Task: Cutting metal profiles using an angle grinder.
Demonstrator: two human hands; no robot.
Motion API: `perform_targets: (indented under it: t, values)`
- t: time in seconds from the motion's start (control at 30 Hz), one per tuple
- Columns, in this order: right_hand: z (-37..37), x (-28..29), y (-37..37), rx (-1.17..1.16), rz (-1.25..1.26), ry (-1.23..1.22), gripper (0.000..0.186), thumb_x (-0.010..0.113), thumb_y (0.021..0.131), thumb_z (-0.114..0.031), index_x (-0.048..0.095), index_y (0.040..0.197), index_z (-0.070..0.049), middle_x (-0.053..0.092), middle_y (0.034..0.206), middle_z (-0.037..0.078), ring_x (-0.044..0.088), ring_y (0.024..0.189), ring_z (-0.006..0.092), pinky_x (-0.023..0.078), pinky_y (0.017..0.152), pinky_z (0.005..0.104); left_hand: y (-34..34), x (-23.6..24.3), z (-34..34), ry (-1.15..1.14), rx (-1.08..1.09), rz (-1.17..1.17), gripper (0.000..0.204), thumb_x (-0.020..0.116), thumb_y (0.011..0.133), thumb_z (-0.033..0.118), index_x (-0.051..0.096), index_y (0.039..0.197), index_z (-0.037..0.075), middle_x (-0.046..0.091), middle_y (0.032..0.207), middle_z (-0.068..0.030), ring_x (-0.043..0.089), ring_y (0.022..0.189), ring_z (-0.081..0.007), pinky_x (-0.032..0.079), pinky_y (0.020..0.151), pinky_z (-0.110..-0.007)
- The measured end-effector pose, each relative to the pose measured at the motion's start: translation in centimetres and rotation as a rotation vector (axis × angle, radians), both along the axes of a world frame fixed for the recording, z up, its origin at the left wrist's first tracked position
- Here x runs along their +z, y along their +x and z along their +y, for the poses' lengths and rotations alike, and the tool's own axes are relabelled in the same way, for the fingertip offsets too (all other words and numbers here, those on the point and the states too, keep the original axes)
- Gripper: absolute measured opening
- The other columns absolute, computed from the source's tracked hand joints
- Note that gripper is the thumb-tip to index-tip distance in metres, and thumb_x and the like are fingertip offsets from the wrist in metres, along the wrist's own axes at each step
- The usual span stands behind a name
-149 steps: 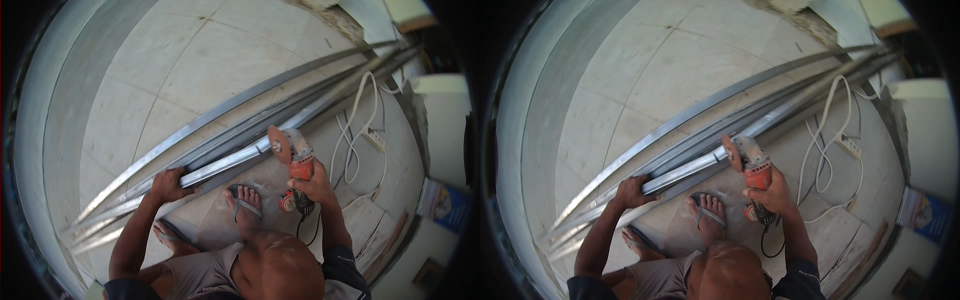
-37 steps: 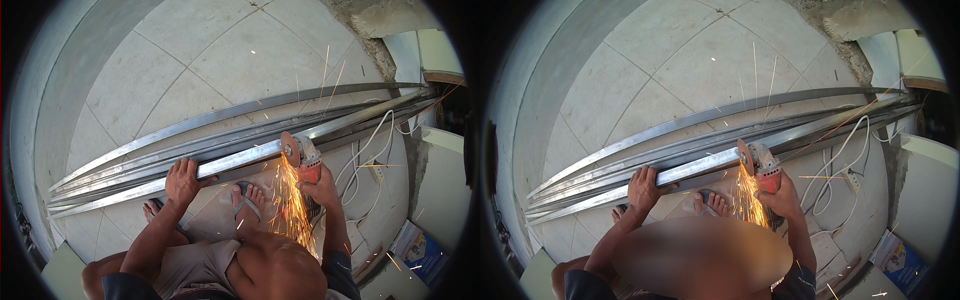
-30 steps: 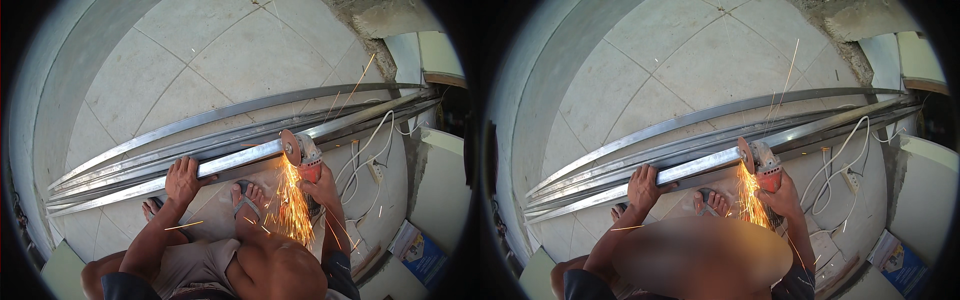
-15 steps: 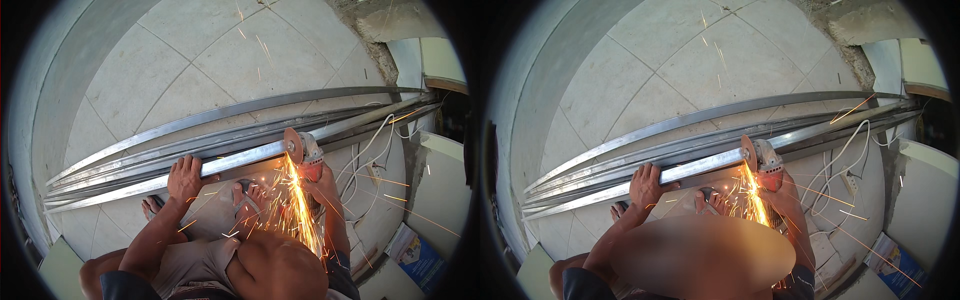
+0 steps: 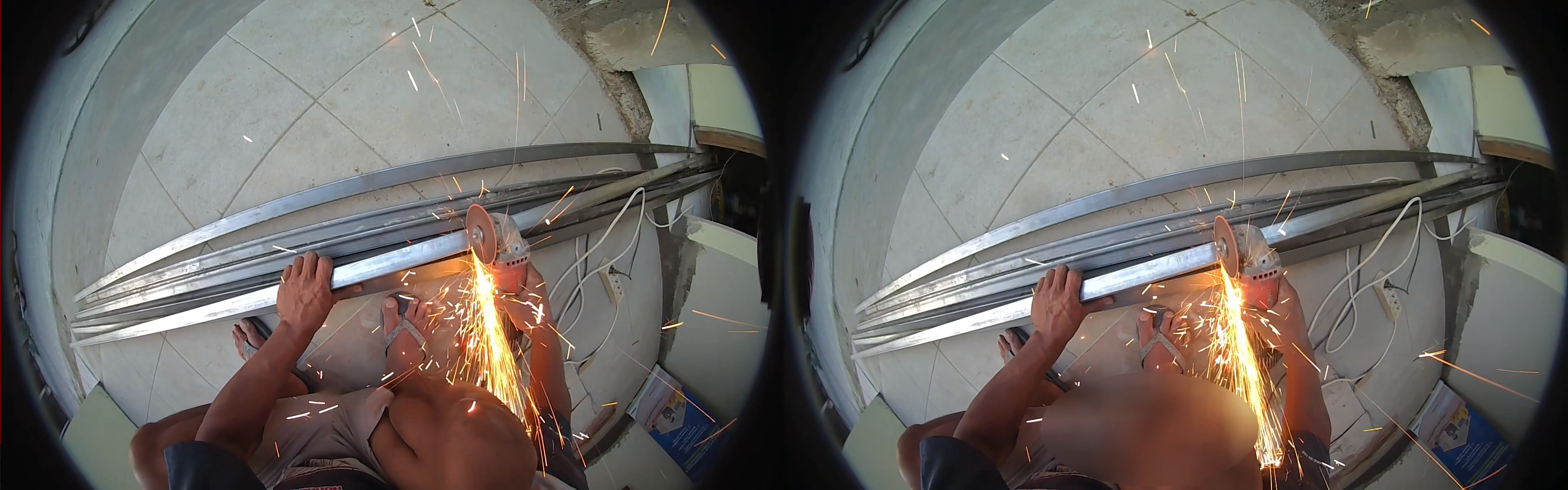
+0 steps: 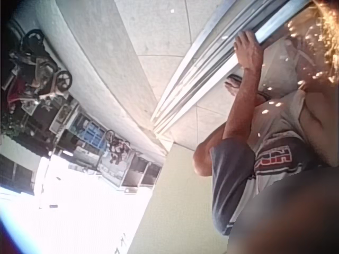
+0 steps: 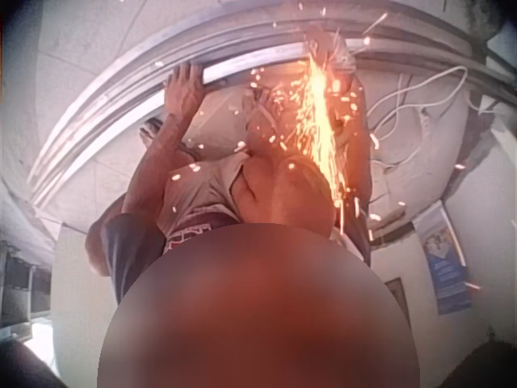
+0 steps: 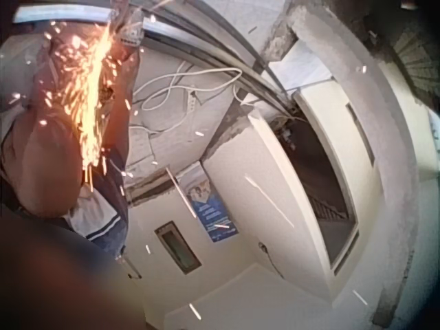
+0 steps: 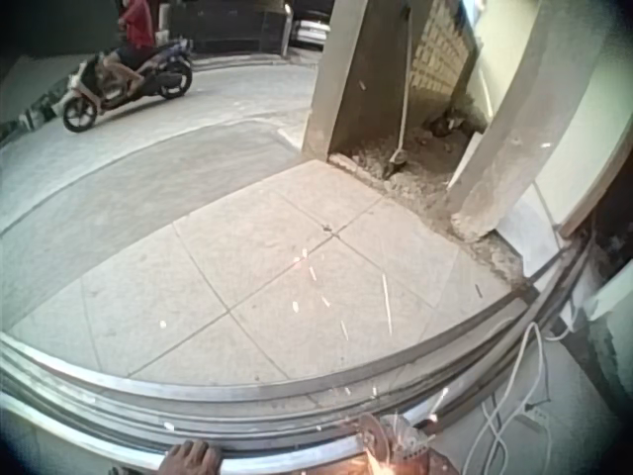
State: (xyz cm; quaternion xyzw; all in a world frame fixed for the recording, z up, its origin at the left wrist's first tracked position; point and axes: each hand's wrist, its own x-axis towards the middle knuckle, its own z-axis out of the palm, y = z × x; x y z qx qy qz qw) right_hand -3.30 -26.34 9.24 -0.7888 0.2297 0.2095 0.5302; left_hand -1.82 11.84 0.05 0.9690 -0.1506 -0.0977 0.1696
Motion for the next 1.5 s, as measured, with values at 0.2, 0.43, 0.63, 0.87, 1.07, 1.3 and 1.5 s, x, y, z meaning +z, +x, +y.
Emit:
perform_targets:
  t: [0.2, 0.43, 0.63, 0.87, 1.07, 1.3, 1.5]
  values:
    - [-0.5, -0.2, -0.1, 0.001, 0.057, -0.074, 0.059, 0.081, 0.070, -0.008, 0.062, 0.125, -0.001, 0.073, 0.112, 0.010, 0.070, 0.101, 0.0184, 0.055, 0.091, 0.0347, 0.0, -0.2, -0.1, 0.010, 0.011, -0.002, 0.068, 0.080, 0.072, 0.067, 0.062, 0.092, 0.004, 0.057, 0.094, -0.0108, 0.062, 0.093, -0.0315, 0.049, 0.083, -0.043]
    - [-0.7, 0.8, 0.2, 0.109, -0.008, -0.092, 0.059, 0.081, 0.071, -0.008, 0.061, 0.126, 0.000, 0.072, 0.113, 0.009, 0.068, 0.102, 0.0171, 0.054, 0.092, 0.0337, 0.2, 0.2, -0.3, 0.002, 0.015, 0.062, 0.066, 0.081, 0.073, 0.064, 0.061, 0.096, 0.005, 0.057, 0.097, -0.0109, 0.061, 0.093, -0.0313, 0.049, 0.085, -0.043]
    - [-0.5, 0.3, 0.3, 0.057, 0.130, -0.123, 0.065, 0.082, 0.070, -0.008, 0.058, 0.130, 0.000, 0.070, 0.115, 0.008, 0.067, 0.104, 0.0167, 0.053, 0.092, 0.0333, 0.1, 0.4, 0.0, 0.011, -0.013, 0.048, 0.060, 0.076, 0.080, 0.062, 0.058, 0.096, 0.008, 0.055, 0.097, -0.0100, 0.059, 0.094, -0.0301, 0.047, 0.081, -0.043]
    - [-0.5, 0.5, -0.1, 0.078, 0.061, -0.088, 0.065, 0.082, 0.070, -0.011, 0.059, 0.129, 0.001, 0.071, 0.116, 0.010, 0.068, 0.104, 0.0189, 0.053, 0.094, 0.0348, -0.1, 0.1, 0.0, -0.012, -0.013, 0.049, 0.061, 0.077, 0.079, 0.063, 0.058, 0.097, 0.008, 0.054, 0.097, -0.0100, 0.059, 0.095, -0.0299, 0.047, 0.083, -0.043]
    - [-0.8, 0.4, -0.8, 0.073, 0.060, -0.119, 0.065, 0.083, 0.070, -0.013, 0.060, 0.129, 0.001, 0.072, 0.116, 0.011, 0.068, 0.104, 0.0199, 0.053, 0.094, 0.0356, 0.1, 0.4, -0.2, -0.007, -0.001, 0.060, 0.061, 0.078, 0.078, 0.062, 0.058, 0.097, 0.008, 0.054, 0.098, -0.0102, 0.059, 0.094, -0.0304, 0.047, 0.083, -0.043]
    - [-0.6, 0.4, -1.8, 0.061, 0.056, -0.113, 0.064, 0.083, 0.069, -0.014, 0.060, 0.127, 0.000, 0.071, 0.113, 0.010, 0.068, 0.100, 0.0193, 0.054, 0.092, 0.0354, 0.1, 0.4, 0.2, -0.017, -0.006, 0.081, 0.061, 0.079, 0.078, 0.061, 0.058, 0.098, 0.007, 0.056, 0.099, -0.0109, 0.061, 0.096, -0.0312, 0.050, 0.086, -0.044]
    - [-0.4, 0.5, -1.9, 0.031, 0.015, -0.094, 0.064, 0.084, 0.069, -0.015, 0.060, 0.126, 0.001, 0.071, 0.110, 0.010, 0.067, 0.098, 0.0193, 0.054, 0.090, 0.0358, -0.1, 0.9, 0.4, -0.077, -0.058, 0.144, 0.055, 0.086, 0.074, 0.048, 0.059, 0.101, 0.008, 0.060, 0.105, -0.0103, 0.065, 0.102, -0.0323, 0.055, 0.083, -0.043]
